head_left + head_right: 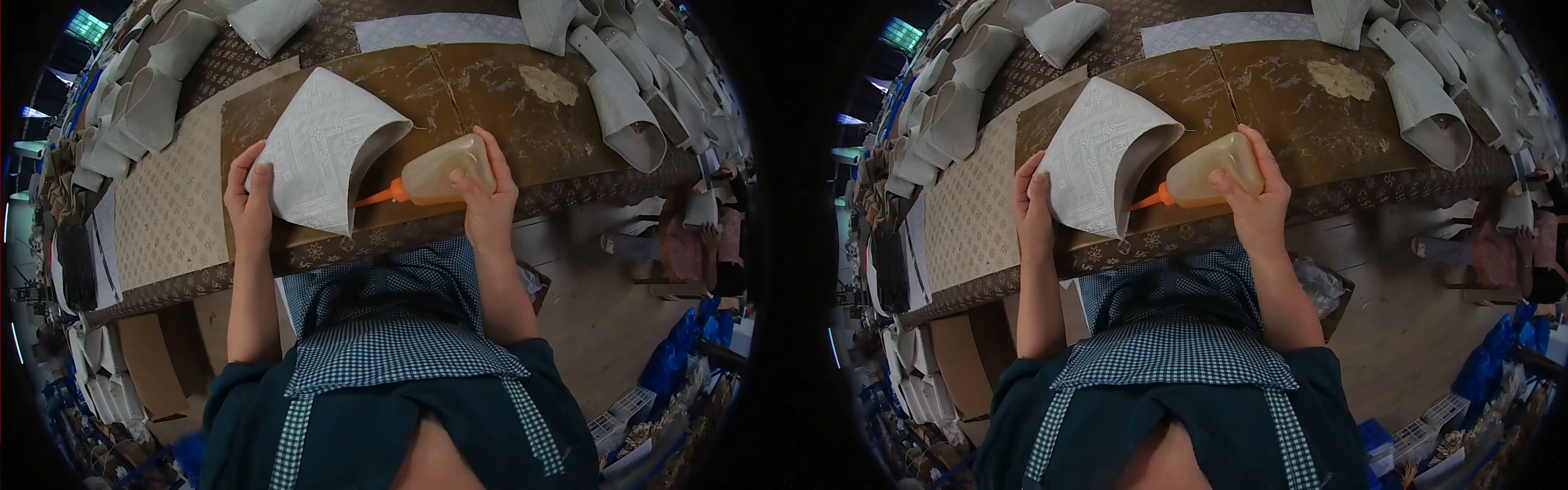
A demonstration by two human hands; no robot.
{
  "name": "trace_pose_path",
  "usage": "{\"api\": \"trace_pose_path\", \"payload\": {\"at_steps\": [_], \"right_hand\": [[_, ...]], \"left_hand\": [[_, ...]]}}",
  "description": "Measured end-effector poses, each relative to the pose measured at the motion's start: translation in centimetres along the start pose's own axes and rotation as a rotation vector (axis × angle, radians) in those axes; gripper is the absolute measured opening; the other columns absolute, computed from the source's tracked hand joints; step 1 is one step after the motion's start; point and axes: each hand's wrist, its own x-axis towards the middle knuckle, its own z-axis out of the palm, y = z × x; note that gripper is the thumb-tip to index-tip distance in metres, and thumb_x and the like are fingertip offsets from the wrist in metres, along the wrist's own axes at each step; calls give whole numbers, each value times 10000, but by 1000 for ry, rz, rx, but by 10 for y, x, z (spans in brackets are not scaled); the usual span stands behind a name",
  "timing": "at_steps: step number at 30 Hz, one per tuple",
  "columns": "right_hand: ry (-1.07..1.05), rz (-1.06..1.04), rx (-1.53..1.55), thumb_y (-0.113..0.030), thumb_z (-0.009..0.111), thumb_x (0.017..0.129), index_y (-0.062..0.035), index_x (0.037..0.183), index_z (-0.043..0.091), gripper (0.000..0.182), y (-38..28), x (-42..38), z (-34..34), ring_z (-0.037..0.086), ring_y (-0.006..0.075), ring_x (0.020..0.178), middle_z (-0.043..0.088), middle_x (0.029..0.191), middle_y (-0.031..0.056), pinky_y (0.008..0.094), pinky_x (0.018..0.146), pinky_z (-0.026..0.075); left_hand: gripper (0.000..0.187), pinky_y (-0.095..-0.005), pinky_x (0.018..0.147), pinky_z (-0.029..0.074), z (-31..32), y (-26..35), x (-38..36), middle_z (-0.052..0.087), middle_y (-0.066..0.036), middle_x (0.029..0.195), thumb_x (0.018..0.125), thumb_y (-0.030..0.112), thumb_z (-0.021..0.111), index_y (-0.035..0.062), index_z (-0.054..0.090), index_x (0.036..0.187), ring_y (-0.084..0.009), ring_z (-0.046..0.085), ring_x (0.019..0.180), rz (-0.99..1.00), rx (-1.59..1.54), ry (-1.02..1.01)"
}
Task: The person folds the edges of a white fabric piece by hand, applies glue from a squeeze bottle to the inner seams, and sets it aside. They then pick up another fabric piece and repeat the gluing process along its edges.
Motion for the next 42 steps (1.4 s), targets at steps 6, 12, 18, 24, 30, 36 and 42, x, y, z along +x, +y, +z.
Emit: {"api": "trace_pose_path", "payload": {"at_steps": [6, 12, 18, 24, 30, 36, 42], "right_hand": [[-71, 58, 30, 26, 718, 804, -1, 1397, 464, 646, -3, -3, -4, 555, 109, 1086, 577, 1225, 50, 253, 964, 438], [-82, 126, 110, 5, 716, 801, 8, 1389, 466, 640, -8, -6, -5, 565, 118, 1086, 583, 1214, 53, 261, 974, 443], [-16, 125, 234, -31, 756, 805, -19, 1377, 493, 630, -8, -8, -5, 555, 119, 1094, 576, 1232, 52, 270, 973, 437], [107, 95, 247, -9, 749, 797, -19, 1392, 471, 657, -8, -8, -18, 544, 134, 1132, 559, 1272, 57, 286, 997, 432], [137, -49, 239, 24, 731, 797, -26, 1395, 468, 656, -23, -6, -20, 543, 143, 1134, 546, 1291, 60, 285, 1000, 440], [76, -66, 85, 23, 733, 798, -49, 1402, 471, 662, -19, -8, -11, 545, 139, 1114, 554, 1262, 55, 279, 975, 452], [68, -107, -90, -8, 748, 802, -44, 1398, 474, 656, -9, -20, -4, 550, 138, 1092, 561, 1237, 55, 279, 962, 455]], "left_hand": [[342, -248, 922, 426, -7, 14, 8, 623, -60, 1152, 962, 190, 600, -3, 582, 1244, -111, 551, 1033, -80, 69, -90], [481, -269, 870, 453, -4, 40, 80, 624, -74, 1123, 934, 322, 636, -6, 564, 1278, -133, 578, 971, -83, 354, -320], [588, -315, 880, 485, 73, 57, 140, 653, -97, 1140, 893, 490, 617, 82, 574, 1315, -186, 611, 1023, -247, 664, -565], [548, -310, 889, 483, 78, 40, 146, 658, -102, 1127, 850, 471, 686, 81, 646, 1231, -174, 609, 1022, -188, 613, -607], [422, -256, 868, 480, 50, 88, 103, 667, -65, 1114, 850, 271, 743, 61, 664, 1208, -121, 598, 998, 87, 185, -365], [392, -233, 858, 474, 33, 77, 75, 670, -42, 1083, 863, 169, 739, 37, 653, 1222, -98, 598, 963, 237, -59, -290], [400, -231, 844, 475, 32, 79, 69, 661, -25, 1072, 861, 185, 744, 55, 654, 1229, -87, 588, 951, 196, -58, -333]]}}
